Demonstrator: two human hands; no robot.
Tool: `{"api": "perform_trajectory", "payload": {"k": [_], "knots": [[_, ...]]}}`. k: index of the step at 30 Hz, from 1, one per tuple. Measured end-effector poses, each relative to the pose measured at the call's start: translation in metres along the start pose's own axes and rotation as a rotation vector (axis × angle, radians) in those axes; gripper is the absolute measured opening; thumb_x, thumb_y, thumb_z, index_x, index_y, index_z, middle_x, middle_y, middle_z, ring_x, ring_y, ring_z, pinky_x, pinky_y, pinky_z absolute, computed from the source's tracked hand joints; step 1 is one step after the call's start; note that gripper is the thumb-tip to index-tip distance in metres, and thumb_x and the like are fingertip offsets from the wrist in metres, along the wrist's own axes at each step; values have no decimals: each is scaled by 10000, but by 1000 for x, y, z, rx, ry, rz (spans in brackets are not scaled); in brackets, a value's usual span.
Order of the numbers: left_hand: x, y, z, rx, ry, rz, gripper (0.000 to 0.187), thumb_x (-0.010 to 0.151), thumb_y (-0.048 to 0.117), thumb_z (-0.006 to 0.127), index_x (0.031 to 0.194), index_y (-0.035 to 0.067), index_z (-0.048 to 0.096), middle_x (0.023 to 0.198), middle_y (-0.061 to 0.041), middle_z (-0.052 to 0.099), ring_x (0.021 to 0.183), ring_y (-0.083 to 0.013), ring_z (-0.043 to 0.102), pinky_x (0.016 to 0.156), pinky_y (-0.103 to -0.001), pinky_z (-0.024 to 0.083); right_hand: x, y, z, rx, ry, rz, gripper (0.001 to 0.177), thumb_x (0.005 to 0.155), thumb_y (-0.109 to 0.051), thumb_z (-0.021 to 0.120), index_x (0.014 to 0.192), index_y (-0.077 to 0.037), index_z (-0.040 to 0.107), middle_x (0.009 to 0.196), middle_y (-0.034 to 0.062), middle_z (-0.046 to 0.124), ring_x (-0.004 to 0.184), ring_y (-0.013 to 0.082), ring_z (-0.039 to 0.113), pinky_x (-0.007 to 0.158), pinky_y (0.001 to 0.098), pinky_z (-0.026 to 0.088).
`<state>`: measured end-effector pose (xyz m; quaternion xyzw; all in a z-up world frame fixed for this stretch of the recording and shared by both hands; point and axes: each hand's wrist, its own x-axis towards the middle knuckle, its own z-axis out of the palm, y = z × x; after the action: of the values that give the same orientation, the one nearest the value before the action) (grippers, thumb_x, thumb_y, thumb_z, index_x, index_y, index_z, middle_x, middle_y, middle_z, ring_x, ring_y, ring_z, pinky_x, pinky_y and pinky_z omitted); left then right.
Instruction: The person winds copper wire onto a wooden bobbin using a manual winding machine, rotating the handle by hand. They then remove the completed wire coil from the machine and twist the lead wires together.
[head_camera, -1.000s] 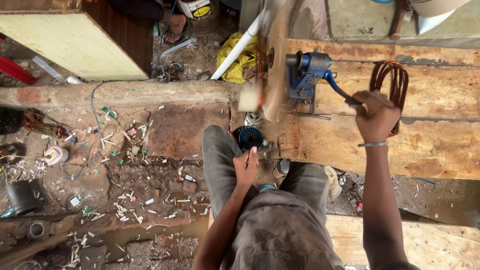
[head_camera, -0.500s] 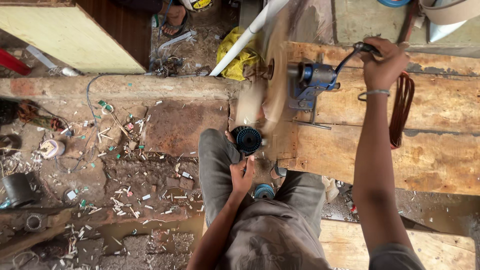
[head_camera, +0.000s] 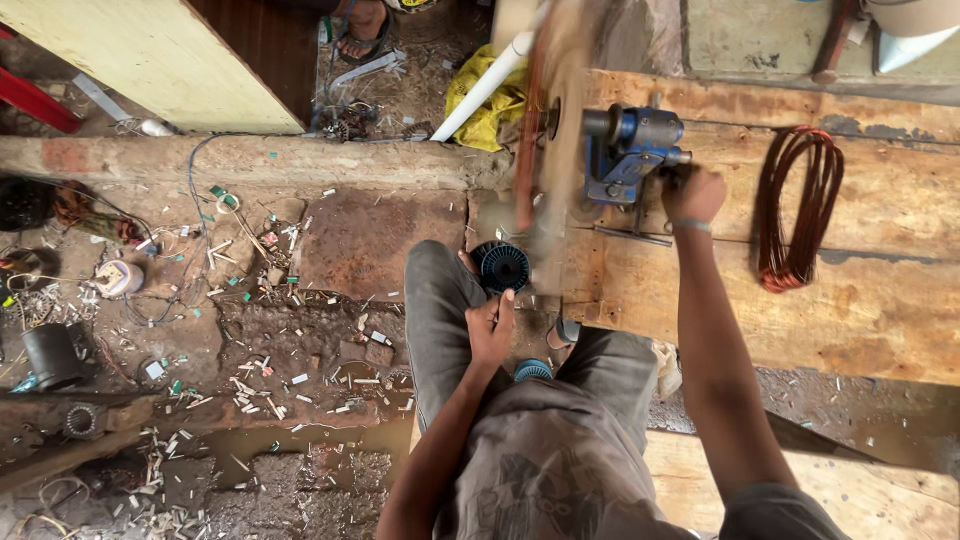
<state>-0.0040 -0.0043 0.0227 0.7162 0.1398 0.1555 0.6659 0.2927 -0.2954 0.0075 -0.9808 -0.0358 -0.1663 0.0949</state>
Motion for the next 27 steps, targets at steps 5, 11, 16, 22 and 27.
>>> {"api": "perform_trajectory", "payload": {"k": [5, 11, 16, 22, 27], "knots": [[0, -1, 0, 6, 7, 18, 494, 1061, 219, 625, 641, -17, 514, 494, -24, 485, 476, -35, 409, 436, -299, 305, -71, -14, -73, 68, 12, -133, 256, 779, -88, 838, 999, -219, 844, 853, 79, 763, 739, 287, 726, 604, 385, 557], [-5, -1, -4, 9, 4, 22, 483, 1055, 243, 612, 650, -13, 550, 496, -17, 515, 454, -36, 436, 426, -297, 326, -97, -19, -160, 172, 152, -259, 196, 825, -142, 903, 1003, -157, 821, 950, 30, 790, 746, 178, 713, 623, 306, 536], [-6, -8, -4, -48, -9, 24, 541, 1069, 258, 625, 622, -7, 475, 502, -25, 491, 456, -43, 417, 434, -302, 317, -60, -20, -193, 283, 233, -213, 68, 998, -30, 845, 1036, -84, 827, 1036, 52, 831, 734, 165, 707, 492, 276, 454], [-3, -5, -5, -4, -24, 4, 517, 1065, 253, 612, 629, -7, 507, 496, -26, 513, 446, -44, 432, 427, -296, 313, 7, -24, -203, 569, 307, -199, 253, 903, 154, 782, 1103, 2, 813, 1146, 126, 807, 994, 210, 777, 818, 326, 613], [-1, 1, -4, -17, -34, 3, 472, 1070, 210, 592, 655, -8, 541, 513, -2, 500, 483, -29, 449, 443, -284, 345, 73, -23, -161, 651, 304, -146, 290, 875, 132, 811, 1107, -43, 816, 1119, 96, 806, 1025, 171, 796, 869, 294, 630]]}}
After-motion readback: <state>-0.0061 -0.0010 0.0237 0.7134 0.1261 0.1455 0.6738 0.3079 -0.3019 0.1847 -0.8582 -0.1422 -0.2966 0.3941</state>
